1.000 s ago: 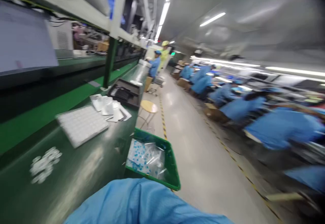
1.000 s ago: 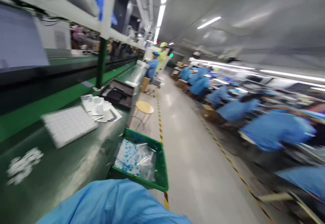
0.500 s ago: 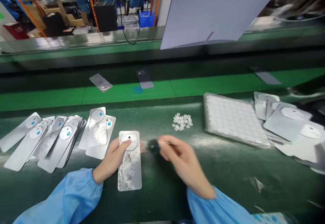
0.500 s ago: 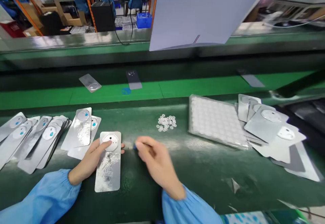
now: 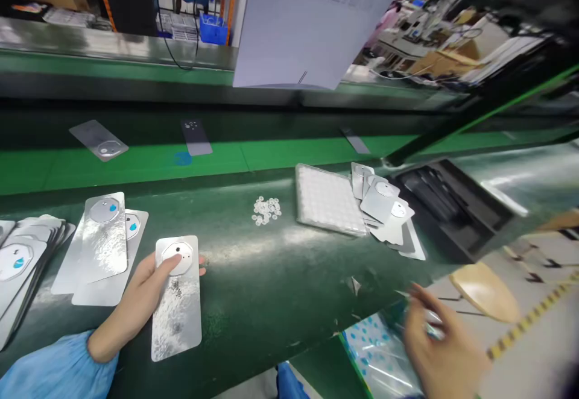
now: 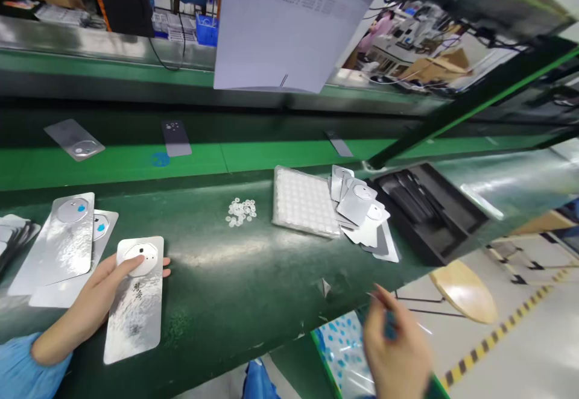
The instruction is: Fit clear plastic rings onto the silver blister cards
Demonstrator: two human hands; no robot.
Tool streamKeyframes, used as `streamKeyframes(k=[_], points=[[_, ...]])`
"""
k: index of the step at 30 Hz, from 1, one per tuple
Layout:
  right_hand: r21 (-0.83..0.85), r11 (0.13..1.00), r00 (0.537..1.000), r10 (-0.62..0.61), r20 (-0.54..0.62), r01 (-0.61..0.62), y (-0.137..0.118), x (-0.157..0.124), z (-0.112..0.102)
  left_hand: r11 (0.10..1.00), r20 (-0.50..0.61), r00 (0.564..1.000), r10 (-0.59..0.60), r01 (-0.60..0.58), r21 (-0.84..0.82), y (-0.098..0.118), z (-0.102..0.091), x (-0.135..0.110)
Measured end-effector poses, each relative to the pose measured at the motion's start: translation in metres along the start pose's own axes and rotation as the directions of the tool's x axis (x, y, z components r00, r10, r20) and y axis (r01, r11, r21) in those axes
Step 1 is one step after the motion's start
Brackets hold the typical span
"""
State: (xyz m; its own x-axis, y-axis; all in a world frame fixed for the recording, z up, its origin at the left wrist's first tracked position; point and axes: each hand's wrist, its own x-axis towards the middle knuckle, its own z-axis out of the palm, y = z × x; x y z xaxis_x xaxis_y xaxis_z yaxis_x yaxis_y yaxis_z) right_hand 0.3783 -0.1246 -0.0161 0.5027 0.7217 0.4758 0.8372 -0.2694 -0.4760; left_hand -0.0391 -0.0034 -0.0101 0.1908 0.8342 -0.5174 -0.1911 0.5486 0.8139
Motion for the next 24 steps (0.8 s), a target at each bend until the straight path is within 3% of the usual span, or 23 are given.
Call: streamKeyframes(k=[2, 5, 7, 9, 11, 14, 20, 24], points=[[0.111, 0.980, 0.982, -0.175, 0.070, 0.167, -0.029, 0.009, 0.037, 1.000, -0.006, 1.000, -0.010, 0.010, 0.027, -0.002, -0.002, 0.000], [0.298, 0.898, 0.882, -0.400, 0.249, 0.323, -0.079, 0.033, 0.095, 0.998, 0.008, 1.000, 0.006, -0.006, 0.060, -0.004, -0.004, 0.001], [0.325, 0.866, 0.833, -0.472, 0.287, 0.379, -0.101, 0.048, 0.124, 0.997, 0.020, 0.999, 0.026, -0.028, 0.070, -0.004, -0.004, 0.002], [0.314, 0.853, 0.809, -0.505, 0.300, 0.416, -0.110, 0.056, 0.138, 0.996, 0.026, 0.999, 0.046, -0.048, 0.076, -0.004, -0.004, 0.002], [0.302, 0.846, 0.791, -0.524, 0.317, 0.440, -0.109, 0.051, 0.137, 0.995, 0.035, 0.998, 0.061, -0.064, 0.073, -0.003, -0.002, 0.002], [0.346, 0.814, 0.730, -0.575, 0.370, 0.465, -0.097, 0.020, 0.113, 0.997, 0.036, 0.997, 0.066, -0.067, 0.034, -0.003, 0.000, 0.000], [0.532, 0.605, 0.487, -0.795, 0.361, 0.592, -0.082, -0.072, 0.047, 0.994, 0.024, 0.996, 0.084, -0.082, -0.066, -0.007, 0.001, -0.001], [0.587, 0.551, 0.442, -0.832, 0.335, 0.593, -0.083, -0.104, 0.035, 0.986, 0.019, 0.986, 0.165, -0.164, -0.040, -0.008, 0.001, -0.001]])
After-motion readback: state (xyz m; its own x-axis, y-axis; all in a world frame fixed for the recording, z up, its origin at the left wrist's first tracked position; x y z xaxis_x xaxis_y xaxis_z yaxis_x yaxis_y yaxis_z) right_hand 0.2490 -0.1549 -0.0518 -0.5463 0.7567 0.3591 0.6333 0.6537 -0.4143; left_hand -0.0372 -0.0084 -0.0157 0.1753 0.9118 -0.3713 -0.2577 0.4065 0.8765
